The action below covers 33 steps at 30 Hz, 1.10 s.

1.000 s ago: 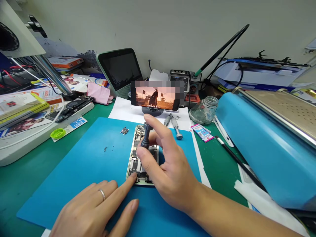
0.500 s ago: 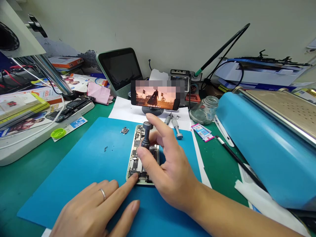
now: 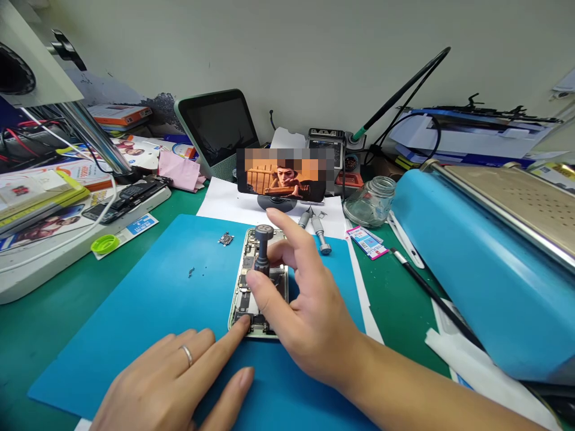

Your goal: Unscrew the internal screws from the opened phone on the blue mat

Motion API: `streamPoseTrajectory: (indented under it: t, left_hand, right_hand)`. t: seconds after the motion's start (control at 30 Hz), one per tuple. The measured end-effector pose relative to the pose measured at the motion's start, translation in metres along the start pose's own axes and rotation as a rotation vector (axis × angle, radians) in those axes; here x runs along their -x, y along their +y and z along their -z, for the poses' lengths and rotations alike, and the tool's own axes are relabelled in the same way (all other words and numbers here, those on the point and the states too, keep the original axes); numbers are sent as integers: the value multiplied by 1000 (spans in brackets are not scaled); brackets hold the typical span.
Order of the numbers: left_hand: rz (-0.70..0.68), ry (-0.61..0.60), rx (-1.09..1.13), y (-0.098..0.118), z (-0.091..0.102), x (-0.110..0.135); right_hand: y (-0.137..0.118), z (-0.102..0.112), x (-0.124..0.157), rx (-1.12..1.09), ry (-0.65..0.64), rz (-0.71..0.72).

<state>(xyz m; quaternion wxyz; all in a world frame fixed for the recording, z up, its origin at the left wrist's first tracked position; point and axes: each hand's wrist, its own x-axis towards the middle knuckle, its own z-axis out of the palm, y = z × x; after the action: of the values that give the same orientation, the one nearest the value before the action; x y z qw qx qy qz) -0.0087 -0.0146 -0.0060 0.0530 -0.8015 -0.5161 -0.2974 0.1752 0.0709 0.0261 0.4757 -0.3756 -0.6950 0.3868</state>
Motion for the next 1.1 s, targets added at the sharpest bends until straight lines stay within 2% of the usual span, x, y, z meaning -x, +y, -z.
streamPoseTrajectory:
  t: [0.23, 0.37, 0.53, 0.7, 1.0, 1.1]
  left_hand:
    - [29, 14, 6, 1, -2, 1]
    - [10, 19, -4, 1, -3, 0]
    - [3, 10, 1, 0, -3, 0]
    - [10, 18, 9, 1, -4, 1]
    - [25, 38, 15, 0, -4, 0]
    - [7, 31, 6, -1, -4, 0]
  right_hand:
    - [-1, -1, -2, -47, -53, 44]
    - [-2, -2, 0, -95, -117, 118]
    - [-1, -1, 1, -131, -142, 137]
    - [1, 1, 1, -74, -116, 90]
    - [-12, 6, -7, 60, -99, 174]
    - [-13, 7, -6, 119, -58, 181]
